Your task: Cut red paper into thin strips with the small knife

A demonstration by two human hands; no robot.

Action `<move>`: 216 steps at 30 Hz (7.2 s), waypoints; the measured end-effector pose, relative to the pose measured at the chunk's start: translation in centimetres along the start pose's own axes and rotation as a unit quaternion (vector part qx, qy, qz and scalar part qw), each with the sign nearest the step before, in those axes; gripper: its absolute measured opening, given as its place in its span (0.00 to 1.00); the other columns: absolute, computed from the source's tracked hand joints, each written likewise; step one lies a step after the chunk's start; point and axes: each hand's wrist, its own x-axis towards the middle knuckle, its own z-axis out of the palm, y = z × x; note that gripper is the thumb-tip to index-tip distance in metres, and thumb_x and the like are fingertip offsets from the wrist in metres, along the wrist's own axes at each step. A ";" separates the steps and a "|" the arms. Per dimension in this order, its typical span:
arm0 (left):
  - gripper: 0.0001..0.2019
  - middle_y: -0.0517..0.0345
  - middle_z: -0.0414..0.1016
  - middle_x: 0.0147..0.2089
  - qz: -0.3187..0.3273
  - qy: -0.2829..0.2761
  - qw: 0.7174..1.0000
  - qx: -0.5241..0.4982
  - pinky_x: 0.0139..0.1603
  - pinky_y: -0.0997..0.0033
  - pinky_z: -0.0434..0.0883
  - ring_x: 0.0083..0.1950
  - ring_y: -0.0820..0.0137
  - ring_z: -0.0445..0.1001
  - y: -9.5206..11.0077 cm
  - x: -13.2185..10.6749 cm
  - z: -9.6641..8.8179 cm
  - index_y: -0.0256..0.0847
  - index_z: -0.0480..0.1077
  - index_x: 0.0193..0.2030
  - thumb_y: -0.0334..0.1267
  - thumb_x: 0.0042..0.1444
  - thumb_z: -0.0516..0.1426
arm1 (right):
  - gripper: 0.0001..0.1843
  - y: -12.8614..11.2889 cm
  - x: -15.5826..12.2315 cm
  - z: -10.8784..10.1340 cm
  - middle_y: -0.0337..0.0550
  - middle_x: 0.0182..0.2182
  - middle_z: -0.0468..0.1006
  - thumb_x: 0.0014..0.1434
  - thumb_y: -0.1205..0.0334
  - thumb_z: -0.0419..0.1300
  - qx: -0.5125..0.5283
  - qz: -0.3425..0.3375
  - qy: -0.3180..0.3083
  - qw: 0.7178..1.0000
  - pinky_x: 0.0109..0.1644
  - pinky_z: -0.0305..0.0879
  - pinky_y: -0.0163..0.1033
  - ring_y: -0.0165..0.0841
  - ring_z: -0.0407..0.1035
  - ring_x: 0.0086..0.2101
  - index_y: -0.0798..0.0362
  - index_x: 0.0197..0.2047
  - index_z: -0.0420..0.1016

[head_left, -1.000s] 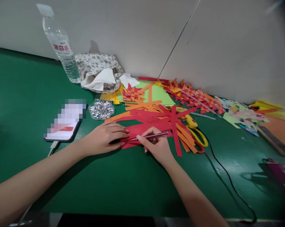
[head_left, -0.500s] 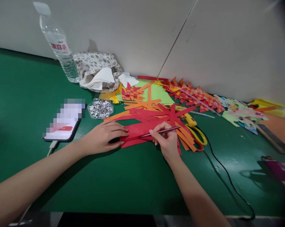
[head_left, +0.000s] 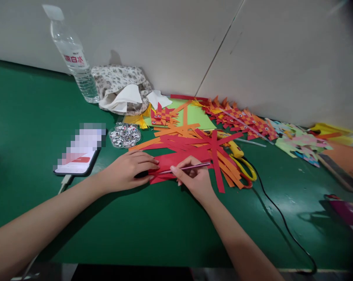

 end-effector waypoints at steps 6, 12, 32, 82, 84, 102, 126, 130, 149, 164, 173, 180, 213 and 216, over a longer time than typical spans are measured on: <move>0.14 0.51 0.77 0.52 -0.004 -0.002 1.000 -0.003 0.58 0.60 0.69 0.54 0.63 0.74 -0.1 -0.1 0.0 0.42 0.72 0.53 0.38 0.62 0.53 | 0.16 0.2 0.1 -0.1 0.31 0.16 0.69 0.50 0.54 0.69 -0.022 0.018 -0.018 0.999 0.19 0.59 0.31 0.26 0.65 0.16 0.51 0.27 0.67; 0.14 0.51 0.77 0.52 -0.003 -0.003 1.000 -0.009 0.57 0.60 0.69 0.54 0.64 0.74 0.0 0.0 0.0 0.41 0.71 0.53 0.39 0.63 0.53 | 0.15 0.9 0.8 -1.5 0.30 0.13 0.66 0.50 0.56 0.69 0.003 -0.017 0.032 0.999 0.19 0.57 0.32 0.26 0.62 0.14 0.51 0.25 0.66; 0.14 0.50 0.77 0.52 0.003 0.002 1.000 0.004 0.57 0.59 0.69 0.54 0.63 0.74 0.0 0.0 0.1 0.39 0.72 0.52 0.38 0.63 0.53 | 0.15 0.1 0.2 -0.1 0.32 0.17 0.68 0.49 0.53 0.70 -0.022 0.000 -0.024 0.999 0.20 0.55 0.33 0.25 0.60 0.17 0.51 0.25 0.70; 0.14 0.52 0.77 0.52 -0.023 0.002 1.000 -0.006 0.57 0.59 0.69 0.54 0.63 0.74 0.0 0.1 0.2 0.42 0.73 0.51 0.41 0.63 0.53 | 0.12 1.9 2.3 -5.7 0.32 0.16 0.68 0.45 0.66 0.69 0.068 -0.094 0.129 0.985 0.18 0.52 0.32 0.25 0.59 0.15 0.51 0.20 0.69; 0.14 0.52 0.77 0.52 -0.020 0.001 1.000 -0.006 0.57 0.59 0.69 0.55 0.63 0.74 0.0 0.0 0.2 0.42 0.73 0.52 0.40 0.63 0.53 | 0.12 1.8 2.2 -5.3 0.32 0.16 0.68 0.46 0.64 0.70 0.064 -0.084 0.105 0.989 0.18 0.54 0.33 0.25 0.60 0.15 0.51 0.21 0.69; 0.13 0.53 0.78 0.51 -0.022 0.000 1.000 -0.009 0.57 0.59 0.69 0.54 0.64 0.74 0.2 0.2 0.0 0.42 0.73 0.50 0.40 0.62 0.54 | 0.15 0.9 0.9 -1.2 0.34 0.17 0.71 0.51 0.53 0.69 -0.011 -0.023 -0.023 0.999 0.20 0.58 0.33 0.27 0.64 0.17 0.51 0.25 0.69; 0.13 0.52 0.78 0.50 -0.037 0.000 0.999 -0.022 0.57 0.60 0.69 0.53 0.63 0.74 0.2 0.3 -0.1 0.43 0.73 0.50 0.41 0.61 0.54 | 0.13 0.7 1.5 -3.5 0.33 0.18 0.70 0.48 0.58 0.70 0.023 -0.080 0.051 0.995 0.20 0.59 0.34 0.26 0.63 0.16 0.51 0.24 0.70; 0.13 0.52 0.78 0.50 -0.032 0.001 0.999 -0.019 0.57 0.59 0.69 0.53 0.63 0.74 0.0 0.1 -0.1 0.43 0.73 0.50 0.41 0.61 0.54 | 0.13 0.4 0.7 -1.1 0.33 0.18 0.70 0.50 0.56 0.69 -0.004 -0.031 -0.015 0.999 0.21 0.58 0.33 0.26 0.63 0.18 0.51 0.25 0.70; 0.13 0.53 0.78 0.50 -0.045 -0.002 0.999 -0.017 0.56 0.60 0.69 0.53 0.63 0.74 0.1 0.1 0.0 0.43 0.74 0.49 0.41 0.60 0.55 | 0.14 0.8 1.5 -3.4 0.33 0.16 0.68 0.48 0.56 0.70 -0.027 -0.043 0.048 0.998 0.21 0.57 0.33 0.26 0.62 0.17 0.51 0.23 0.69; 0.13 0.53 0.78 0.51 -0.038 -0.002 0.999 -0.010 0.56 0.59 0.69 0.54 0.62 0.74 0.1 0.2 0.1 0.42 0.73 0.49 0.40 0.60 0.55 | 0.15 0.3 0.7 0.3 0.33 0.18 0.67 0.51 0.55 0.69 -0.013 -0.022 -0.034 0.999 0.22 0.56 0.33 0.26 0.62 0.18 0.51 0.24 0.68; 0.13 0.53 0.78 0.51 -0.044 -0.006 0.999 -0.012 0.57 0.59 0.68 0.54 0.62 0.74 0.1 0.1 0.0 0.42 0.73 0.50 0.41 0.61 0.54 | 0.14 0.8 1.4 -2.4 0.33 0.18 0.67 0.50 0.57 0.69 -0.030 -0.049 0.026 0.998 0.22 0.55 0.33 0.26 0.62 0.19 0.52 0.24 0.68; 0.13 0.53 0.78 0.51 -0.042 0.000 0.999 -0.013 0.56 0.59 0.68 0.54 0.63 0.74 0.1 0.1 0.1 0.42 0.73 0.49 0.41 0.61 0.55 | 0.13 0.7 1.3 -2.9 0.34 0.20 0.69 0.50 0.60 0.69 -0.019 -0.073 0.052 0.996 0.23 0.58 0.33 0.25 0.63 0.19 0.52 0.23 0.68; 0.07 0.60 0.70 0.23 0.140 0.055 0.985 0.079 0.27 0.68 0.59 0.25 0.71 0.65 0.7 -0.5 -1.4 0.40 0.74 0.31 0.34 0.58 0.56 | 0.14 0.3 0.5 1.1 0.33 0.20 0.69 0.51 0.57 0.68 0.003 0.000 -0.036 0.999 0.25 0.60 0.33 0.26 0.64 0.20 0.51 0.25 0.66; 0.07 0.60 0.70 0.23 0.141 0.053 0.985 0.087 0.27 0.69 0.61 0.26 0.71 0.66 0.7 -0.6 -1.3 0.40 0.74 0.32 0.35 0.58 0.56 | 0.14 0.2 0.5 1.1 0.33 0.20 0.69 0.52 0.56 0.67 -0.006 0.001 -0.042 0.999 0.25 0.60 0.34 0.26 0.64 0.20 0.51 0.25 0.67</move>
